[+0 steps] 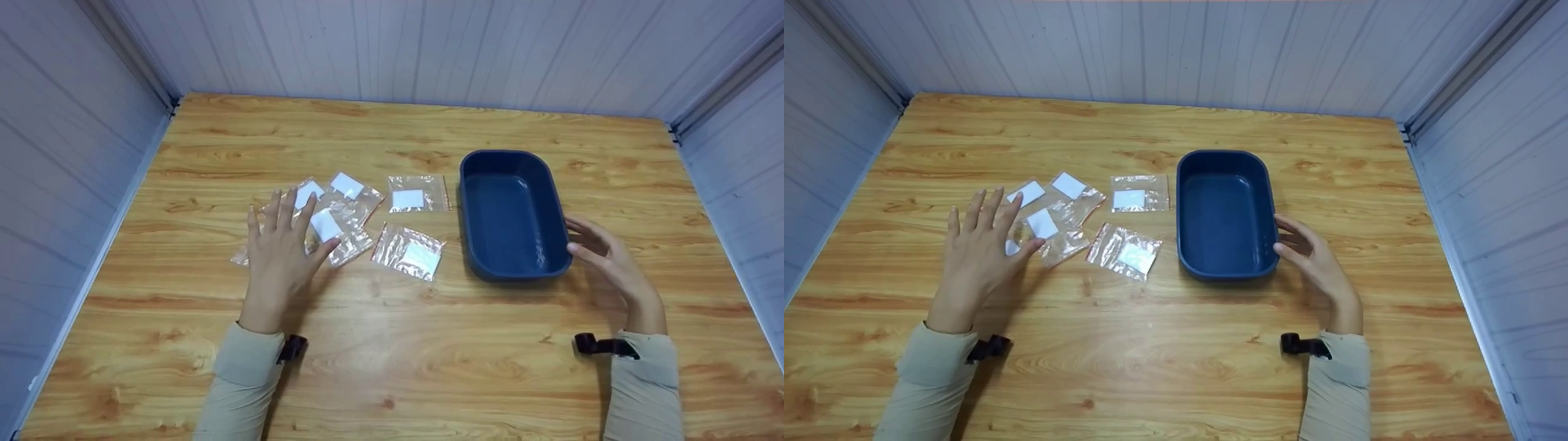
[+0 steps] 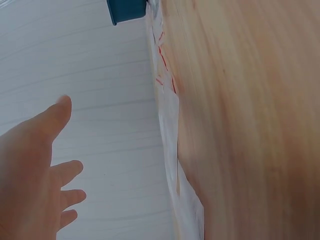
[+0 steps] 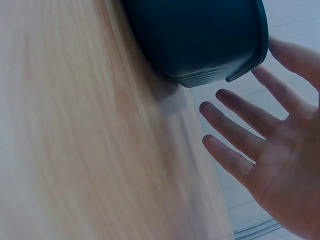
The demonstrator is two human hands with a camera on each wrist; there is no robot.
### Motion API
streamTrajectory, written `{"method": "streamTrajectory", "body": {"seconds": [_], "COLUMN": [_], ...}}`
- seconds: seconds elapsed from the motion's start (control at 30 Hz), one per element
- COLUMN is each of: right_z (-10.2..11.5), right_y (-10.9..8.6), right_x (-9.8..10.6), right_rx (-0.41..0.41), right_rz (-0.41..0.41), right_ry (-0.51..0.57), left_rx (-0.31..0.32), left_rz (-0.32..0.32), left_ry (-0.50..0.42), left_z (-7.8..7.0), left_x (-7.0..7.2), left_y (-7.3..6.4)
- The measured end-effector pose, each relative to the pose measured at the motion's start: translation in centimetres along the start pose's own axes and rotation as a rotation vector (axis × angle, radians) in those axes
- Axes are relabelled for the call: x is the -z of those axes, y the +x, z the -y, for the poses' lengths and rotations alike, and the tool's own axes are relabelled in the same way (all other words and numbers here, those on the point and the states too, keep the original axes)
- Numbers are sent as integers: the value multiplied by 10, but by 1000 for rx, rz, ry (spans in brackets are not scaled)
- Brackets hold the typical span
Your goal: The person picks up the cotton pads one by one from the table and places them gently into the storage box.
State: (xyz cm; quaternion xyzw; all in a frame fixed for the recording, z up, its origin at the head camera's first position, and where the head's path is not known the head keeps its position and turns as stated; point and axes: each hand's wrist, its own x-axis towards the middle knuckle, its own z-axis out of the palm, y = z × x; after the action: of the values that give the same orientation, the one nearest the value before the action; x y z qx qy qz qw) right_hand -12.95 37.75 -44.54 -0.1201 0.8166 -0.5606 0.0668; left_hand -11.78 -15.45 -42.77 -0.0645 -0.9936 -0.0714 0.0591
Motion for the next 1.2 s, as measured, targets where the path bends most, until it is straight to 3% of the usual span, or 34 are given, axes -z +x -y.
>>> {"method": "streamTrajectory", "body": {"seconds": [0.27,0.5,0.73,1.0,1.2], "right_z": [1,2,0,1,2], "right_y": [4,7,-1,1,-1], "right_x": [1,2,2,1,2], "right_rx": [-11,-47,-77,-88,-103], "right_rz": [33,80,90,86,79], "right_ry": [-34,38,41,36,11], "left_rx": [-34,-93,-206,-257,-337], "left_rz": [-33,-59,-36,-11,15], "left_ry": [-13,-110,-164,-247,-322], "left_z": [-1,-6,-18,-24,-30], "left_x": [6,10,1,-3,-8], "left_y": [4,9,14,18,23]}}
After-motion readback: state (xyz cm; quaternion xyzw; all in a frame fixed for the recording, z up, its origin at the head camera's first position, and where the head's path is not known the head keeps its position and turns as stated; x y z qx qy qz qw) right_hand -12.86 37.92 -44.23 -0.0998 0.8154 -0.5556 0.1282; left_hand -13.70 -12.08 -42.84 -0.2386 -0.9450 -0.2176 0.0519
